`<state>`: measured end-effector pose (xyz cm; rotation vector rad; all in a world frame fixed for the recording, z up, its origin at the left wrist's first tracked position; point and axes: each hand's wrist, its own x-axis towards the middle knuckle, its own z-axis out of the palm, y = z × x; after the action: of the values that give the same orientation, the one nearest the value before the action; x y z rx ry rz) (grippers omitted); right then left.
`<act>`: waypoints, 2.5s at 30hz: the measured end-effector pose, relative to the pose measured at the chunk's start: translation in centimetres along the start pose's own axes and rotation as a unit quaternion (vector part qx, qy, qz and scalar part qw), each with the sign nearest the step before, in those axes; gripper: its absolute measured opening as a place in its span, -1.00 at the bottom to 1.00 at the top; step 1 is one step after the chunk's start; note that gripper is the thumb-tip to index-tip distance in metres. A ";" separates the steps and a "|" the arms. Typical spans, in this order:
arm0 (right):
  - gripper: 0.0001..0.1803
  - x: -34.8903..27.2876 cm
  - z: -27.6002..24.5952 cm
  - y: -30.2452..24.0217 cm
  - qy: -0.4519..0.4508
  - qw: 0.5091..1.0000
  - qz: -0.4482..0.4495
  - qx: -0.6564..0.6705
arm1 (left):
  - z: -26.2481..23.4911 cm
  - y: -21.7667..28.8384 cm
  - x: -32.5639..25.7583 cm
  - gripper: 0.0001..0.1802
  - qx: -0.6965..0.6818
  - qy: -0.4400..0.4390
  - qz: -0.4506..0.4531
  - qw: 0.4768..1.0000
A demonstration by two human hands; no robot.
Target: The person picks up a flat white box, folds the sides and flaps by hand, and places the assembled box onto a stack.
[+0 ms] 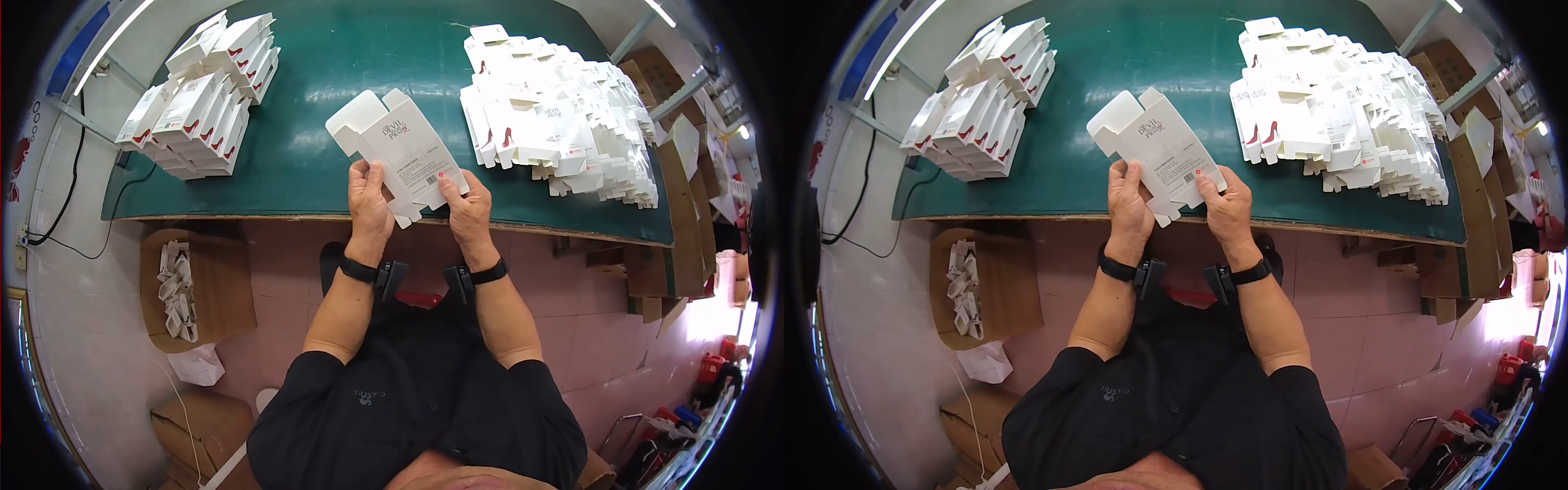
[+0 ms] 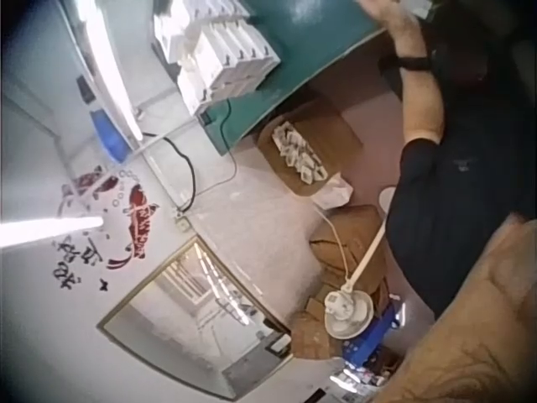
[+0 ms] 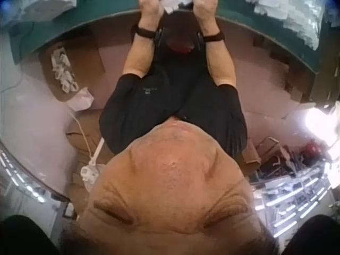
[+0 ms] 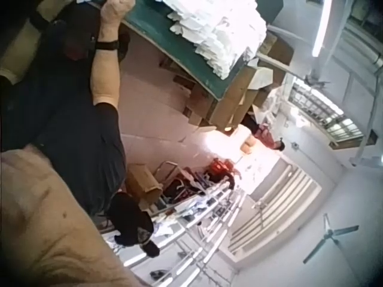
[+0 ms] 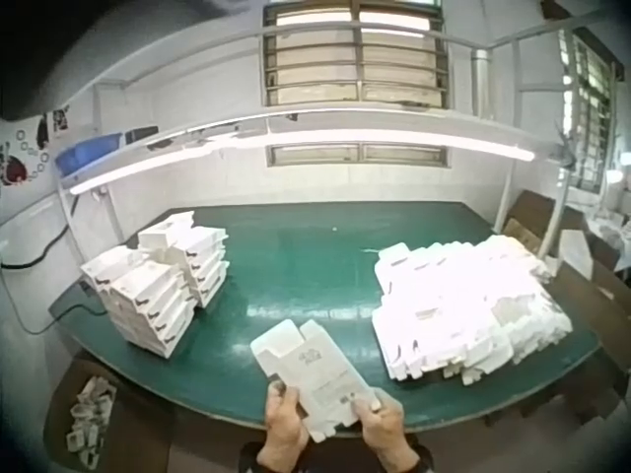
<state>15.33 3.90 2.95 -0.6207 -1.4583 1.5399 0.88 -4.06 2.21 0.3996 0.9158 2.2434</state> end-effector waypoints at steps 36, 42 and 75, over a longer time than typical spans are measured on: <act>-0.61 6.1 -11.0 -8.1 0.182 0.725 -0.311 -0.587 | -0.5 -0.7 -0.6 -0.72 0.200 -0.109 0.046 0.973; -0.47 5.1 -10.3 -4.7 0.148 0.707 -0.245 -0.646 | -0.2 -1.0 -0.8 -0.69 0.251 -0.142 0.056 0.956; -0.72 4.3 -9.3 -4.3 0.121 0.852 -0.306 -0.407 | 10.5 -8.6 7.3 -0.06 0.381 -0.158 -0.097 0.906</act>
<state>22.34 11.86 6.34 -0.6914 -1.8483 0.2922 4.90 10.74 3.73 0.9379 1.5476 1.5004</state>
